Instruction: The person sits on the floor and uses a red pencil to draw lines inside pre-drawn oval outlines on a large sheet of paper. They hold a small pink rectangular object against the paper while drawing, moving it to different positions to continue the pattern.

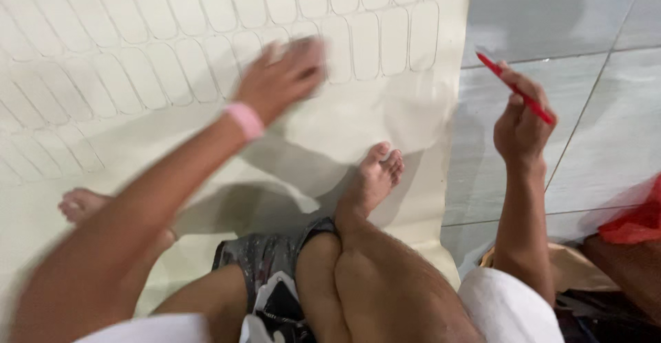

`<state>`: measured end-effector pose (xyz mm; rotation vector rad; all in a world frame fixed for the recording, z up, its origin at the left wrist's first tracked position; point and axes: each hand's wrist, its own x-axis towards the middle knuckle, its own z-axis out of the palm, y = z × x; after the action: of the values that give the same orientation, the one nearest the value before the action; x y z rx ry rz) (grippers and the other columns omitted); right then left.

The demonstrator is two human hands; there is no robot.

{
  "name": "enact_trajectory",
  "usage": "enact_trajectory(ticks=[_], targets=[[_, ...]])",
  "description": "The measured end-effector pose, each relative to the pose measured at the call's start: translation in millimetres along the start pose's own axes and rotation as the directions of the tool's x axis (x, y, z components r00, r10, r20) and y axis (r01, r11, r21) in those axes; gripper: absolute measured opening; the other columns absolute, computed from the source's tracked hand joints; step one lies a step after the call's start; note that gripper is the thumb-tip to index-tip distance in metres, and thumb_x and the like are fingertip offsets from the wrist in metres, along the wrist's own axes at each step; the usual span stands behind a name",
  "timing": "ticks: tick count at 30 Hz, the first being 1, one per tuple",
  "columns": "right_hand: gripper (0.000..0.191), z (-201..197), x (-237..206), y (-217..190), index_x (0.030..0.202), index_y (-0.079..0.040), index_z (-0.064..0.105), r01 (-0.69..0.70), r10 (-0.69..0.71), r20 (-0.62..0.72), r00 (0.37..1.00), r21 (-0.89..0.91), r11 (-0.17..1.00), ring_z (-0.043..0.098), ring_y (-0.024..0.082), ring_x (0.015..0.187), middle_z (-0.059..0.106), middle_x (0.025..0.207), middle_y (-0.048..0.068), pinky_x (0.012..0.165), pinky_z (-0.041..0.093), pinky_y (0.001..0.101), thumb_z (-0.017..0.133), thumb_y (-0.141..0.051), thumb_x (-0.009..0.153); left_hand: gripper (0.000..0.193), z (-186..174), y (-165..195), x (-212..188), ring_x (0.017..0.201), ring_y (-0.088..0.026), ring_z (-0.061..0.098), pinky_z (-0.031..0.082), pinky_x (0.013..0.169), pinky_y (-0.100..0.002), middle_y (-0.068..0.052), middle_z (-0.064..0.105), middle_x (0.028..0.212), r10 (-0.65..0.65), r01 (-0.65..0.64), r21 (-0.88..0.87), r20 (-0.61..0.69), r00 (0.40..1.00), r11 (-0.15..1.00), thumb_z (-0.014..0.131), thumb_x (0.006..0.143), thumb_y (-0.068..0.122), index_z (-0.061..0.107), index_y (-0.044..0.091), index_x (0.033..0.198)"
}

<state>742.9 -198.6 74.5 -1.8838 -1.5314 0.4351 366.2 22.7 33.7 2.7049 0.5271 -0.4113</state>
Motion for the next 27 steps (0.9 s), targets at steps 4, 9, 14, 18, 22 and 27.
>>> enact_trajectory(ticks=[4, 9, 14, 18, 22, 27], targets=[[0.028, -6, -9, -11, 0.131, 0.005, 0.056, -0.021, 0.02, -0.044, 0.999, -0.02, 1.0, 0.067, 0.035, 0.132, 0.067, 0.135, 0.022, 0.114, 0.054, 0.0441, 0.038, -0.017, 0.124, 0.078, -57, -82, -161, 0.145, -0.023, 0.038, 0.031, 0.12, -0.044, -0.004, 0.026, 0.163, -0.123, -0.048, 0.313, 0.503, 0.856, 0.948, 0.048, 0.097, 0.038, 0.008, 0.033, 0.164], [0.027, 14, -2, -49, 0.13, 0.003, 0.049, 0.054, -0.056, -0.064, 0.996, -0.021, 0.998, 0.065, 0.035, 0.132, 0.063, 0.139, 0.025, 0.114, 0.055, 0.0439, 0.033, -0.017, 0.126, 0.06, -86, -141, -300, 0.144, -0.016, 0.045, 0.041, 0.114, -0.037, -0.003, 0.041, 0.16, -0.308, -0.08, 0.457, 0.708, 0.635, 0.886, 0.047, 0.104, 0.045, 0.03, 0.018, 0.155], [0.014, 100, -31, -113, 0.119, -0.006, 0.046, 0.158, -0.088, -0.242, 0.966, 0.289, 0.944, 0.064, 0.026, 0.112, 0.063, 0.124, 0.013, 0.104, 0.059, 0.0409, 0.037, -0.017, 0.12, 0.056, -13, -169, -275, 0.132, -0.027, 0.051, 0.039, 0.108, -0.043, -0.01, 0.052, 0.148, 0.128, -0.126, -0.026, 0.124, 0.984, 0.992, 0.065, 0.086, 0.022, 0.056, 0.017, 0.14], [0.003, 139, -80, -172, 0.103, -0.007, 0.057, 0.096, -0.156, -0.077, 0.985, -0.51, 0.855, 0.068, 0.037, 0.098, 0.069, 0.099, 0.016, 0.098, 0.053, 0.055, 0.054, -0.007, 0.102, 0.075, 62, -156, -189, 0.153, -0.026, 0.029, 0.023, 0.127, -0.044, -0.006, 0.034, 0.16, 0.271, -0.274, -0.176, -0.045, 0.962, 0.945, 0.064, 0.09, 0.04, 0.041, 0.011, 0.155], [0.008, 123, -119, -221, 0.111, 0.001, 0.058, -0.08, 0.007, -0.129, 0.992, -0.567, 0.82, 0.067, 0.043, 0.107, 0.066, 0.112, 0.026, 0.099, 0.058, 0.0502, 0.059, -0.005, 0.106, 0.085, 97, -105, -181, 0.154, -0.035, 0.019, 0.022, 0.122, -0.049, -0.021, 0.018, 0.167, 0.17, -0.175, -0.051, -0.102, 0.98, 0.983, 0.057, 0.095, 0.054, 0.029, 0.003, 0.156], [0.006, 110, -128, -253, 0.109, 0.0, 0.064, -0.235, 0.157, -0.182, 0.971, -0.584, 0.777, 0.065, 0.035, 0.086, 0.063, 0.096, 0.018, 0.075, 0.056, 0.043, 0.063, -0.005, 0.107, 0.11, 107, -34, -214, 0.151, -0.042, 0.016, 0.025, 0.12, -0.05, -0.035, 0.005, 0.166, -0.039, 0.088, -0.338, 0.148, 0.988, 0.937, 0.059, 0.087, 0.06, 0.014, -0.012, 0.157]])
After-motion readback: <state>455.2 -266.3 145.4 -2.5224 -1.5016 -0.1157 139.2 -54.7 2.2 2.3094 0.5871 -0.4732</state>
